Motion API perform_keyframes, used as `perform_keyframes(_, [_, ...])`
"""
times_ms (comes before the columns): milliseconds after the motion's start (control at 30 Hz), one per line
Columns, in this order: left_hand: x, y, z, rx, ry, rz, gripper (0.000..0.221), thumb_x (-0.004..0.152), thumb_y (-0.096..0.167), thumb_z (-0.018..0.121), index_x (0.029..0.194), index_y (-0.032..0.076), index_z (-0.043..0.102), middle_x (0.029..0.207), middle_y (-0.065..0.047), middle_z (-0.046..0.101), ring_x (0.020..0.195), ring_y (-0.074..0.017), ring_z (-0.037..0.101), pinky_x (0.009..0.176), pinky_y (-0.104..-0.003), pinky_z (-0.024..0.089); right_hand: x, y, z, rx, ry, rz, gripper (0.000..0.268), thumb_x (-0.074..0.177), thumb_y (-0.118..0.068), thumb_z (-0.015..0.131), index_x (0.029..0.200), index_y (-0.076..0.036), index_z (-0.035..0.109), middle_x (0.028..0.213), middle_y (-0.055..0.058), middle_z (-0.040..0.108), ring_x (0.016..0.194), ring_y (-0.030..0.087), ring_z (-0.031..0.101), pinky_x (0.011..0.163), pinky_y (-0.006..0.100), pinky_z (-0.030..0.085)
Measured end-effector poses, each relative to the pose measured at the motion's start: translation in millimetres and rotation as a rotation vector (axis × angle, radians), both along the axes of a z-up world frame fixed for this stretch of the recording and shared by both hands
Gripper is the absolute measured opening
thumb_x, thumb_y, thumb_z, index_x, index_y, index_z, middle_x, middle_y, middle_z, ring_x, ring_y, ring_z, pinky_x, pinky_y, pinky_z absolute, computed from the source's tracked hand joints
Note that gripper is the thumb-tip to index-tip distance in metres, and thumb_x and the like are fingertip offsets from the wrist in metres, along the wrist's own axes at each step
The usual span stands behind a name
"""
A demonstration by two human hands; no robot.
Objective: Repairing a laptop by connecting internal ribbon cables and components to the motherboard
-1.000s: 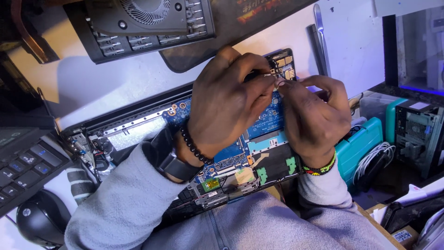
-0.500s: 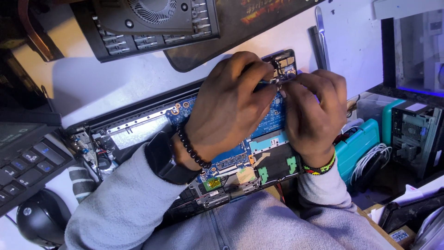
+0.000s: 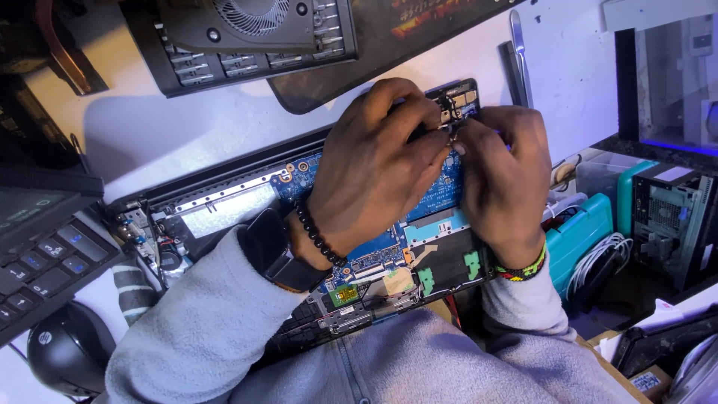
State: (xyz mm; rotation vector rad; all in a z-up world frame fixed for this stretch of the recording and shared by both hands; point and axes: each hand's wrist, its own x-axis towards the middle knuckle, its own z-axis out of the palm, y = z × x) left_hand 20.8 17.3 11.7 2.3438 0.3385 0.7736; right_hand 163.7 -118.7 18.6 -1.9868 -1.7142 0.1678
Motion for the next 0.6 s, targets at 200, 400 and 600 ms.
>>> perform_keyframes(200, [-0.4,-1.9,1.7,-0.03,0.047,0.001,0.01,0.098,0.01,0.066,0.1,0.001,0.071,0.109,-0.011,0.056,0.11,-0.0321,0.052,0.092,-0.046,0.052,-2.9,2.3,-2.4,0.034,0.049,-0.017,0.022,0.113,-0.005,0.046,0.111,0.009,0.062,0.109,0.026,0.057,0.102,0.042,0.053,0.087,0.051,0.042])
perform_keyframes(400, [1.8,-2.2,0.9,-0.028,0.087,-0.014,0.014,0.1,0.01,0.063,0.103,0.0,0.073,0.117,-0.01,0.058,0.11,-0.0317,0.055,0.089,-0.047,0.047,-3.0,5.0,-3.6,0.029,0.057,-0.01,0.016,0.108,0.003,0.046,0.11,0.009,0.061,0.109,0.027,0.056,0.102,0.044,0.05,0.088,0.054,0.042])
perform_keyframes(600, [0.5,3.0,0.6,0.009,0.038,-0.052,0.009,0.098,0.007,0.067,0.103,0.002,0.073,0.112,-0.009,0.058,0.107,-0.0316,0.054,0.086,-0.048,0.048,-2.4,5.0,-6.0,0.124,0.084,0.0,0.022,0.106,0.002,0.041,0.105,0.01,0.061,0.103,0.025,0.054,0.097,0.043,0.051,0.084,0.052,0.042])
